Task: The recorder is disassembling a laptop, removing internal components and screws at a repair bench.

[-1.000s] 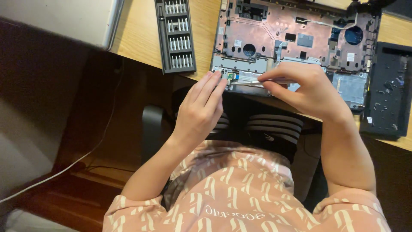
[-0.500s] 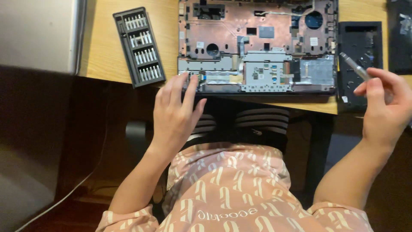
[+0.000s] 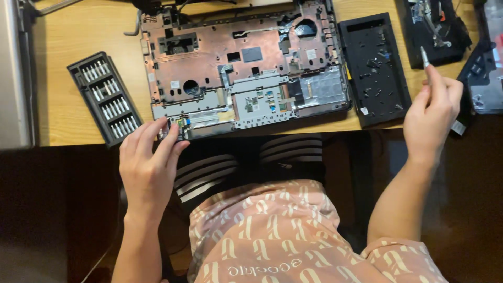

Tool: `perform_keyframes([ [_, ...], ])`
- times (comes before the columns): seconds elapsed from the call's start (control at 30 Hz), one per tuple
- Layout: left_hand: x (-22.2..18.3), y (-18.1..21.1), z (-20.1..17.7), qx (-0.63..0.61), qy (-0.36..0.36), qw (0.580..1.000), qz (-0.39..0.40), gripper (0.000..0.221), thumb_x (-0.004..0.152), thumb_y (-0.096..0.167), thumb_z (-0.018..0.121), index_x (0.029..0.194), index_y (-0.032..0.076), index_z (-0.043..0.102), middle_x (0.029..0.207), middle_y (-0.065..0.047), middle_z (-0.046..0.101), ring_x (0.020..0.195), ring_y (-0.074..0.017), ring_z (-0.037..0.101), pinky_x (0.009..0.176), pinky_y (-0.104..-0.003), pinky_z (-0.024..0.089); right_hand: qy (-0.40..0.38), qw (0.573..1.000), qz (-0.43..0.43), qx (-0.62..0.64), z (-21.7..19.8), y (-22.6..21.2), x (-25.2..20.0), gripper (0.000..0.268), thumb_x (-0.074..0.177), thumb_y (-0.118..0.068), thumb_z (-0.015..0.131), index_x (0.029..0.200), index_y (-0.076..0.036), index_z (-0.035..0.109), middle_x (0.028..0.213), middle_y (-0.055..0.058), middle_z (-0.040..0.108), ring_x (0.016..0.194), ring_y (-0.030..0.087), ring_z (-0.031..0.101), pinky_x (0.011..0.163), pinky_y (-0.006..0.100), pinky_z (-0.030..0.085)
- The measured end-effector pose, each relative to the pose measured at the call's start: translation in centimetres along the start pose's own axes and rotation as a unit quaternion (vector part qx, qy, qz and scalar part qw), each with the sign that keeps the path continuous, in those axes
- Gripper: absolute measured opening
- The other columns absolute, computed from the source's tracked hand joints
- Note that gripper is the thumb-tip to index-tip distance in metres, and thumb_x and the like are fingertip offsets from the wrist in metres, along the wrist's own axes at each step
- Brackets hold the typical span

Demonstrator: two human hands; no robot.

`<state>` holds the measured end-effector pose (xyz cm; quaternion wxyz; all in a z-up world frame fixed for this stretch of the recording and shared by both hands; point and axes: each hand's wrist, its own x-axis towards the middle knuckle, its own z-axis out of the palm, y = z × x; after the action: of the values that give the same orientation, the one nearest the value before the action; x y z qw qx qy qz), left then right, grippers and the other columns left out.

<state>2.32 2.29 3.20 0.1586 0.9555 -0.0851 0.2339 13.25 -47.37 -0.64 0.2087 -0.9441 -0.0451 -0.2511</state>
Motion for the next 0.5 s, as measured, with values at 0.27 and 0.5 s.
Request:
perform_keyframes([
  [0.27,-0.1,-0.4,-0.2,-0.081,-0.018,0.994,-0.066,0.024,0.094,0.009,0.082,0.116,0.007,0.073,0.130,-0.008,0.068,0.123,-0.0299,0.063,0.106,-0.041,0.051,-0.044,0.997,0.062,0.027,0.0,1.2,0.5,0.036,0.109,0.007,0.054,0.141,0.000,0.067,0.122,0.019,0.061,0.115,0.033,0.063,0.099,0.041,0.052],
  [0.5,1.2,1.4,0.8,-0.026,-0.007,0.998,-0.055,0.021,0.099,0.006,0.078,0.119,0.005,0.072,0.133,-0.011,0.065,0.127,-0.0338,0.059,0.110,-0.044,0.049,-0.073,0.997,0.019,-0.004,-0.5,1.1,0.6,0.023,0.111,-0.002,0.064,0.133,-0.002,0.073,0.125,0.018,0.063,0.126,0.035,0.057,0.110,0.043,0.046],
])
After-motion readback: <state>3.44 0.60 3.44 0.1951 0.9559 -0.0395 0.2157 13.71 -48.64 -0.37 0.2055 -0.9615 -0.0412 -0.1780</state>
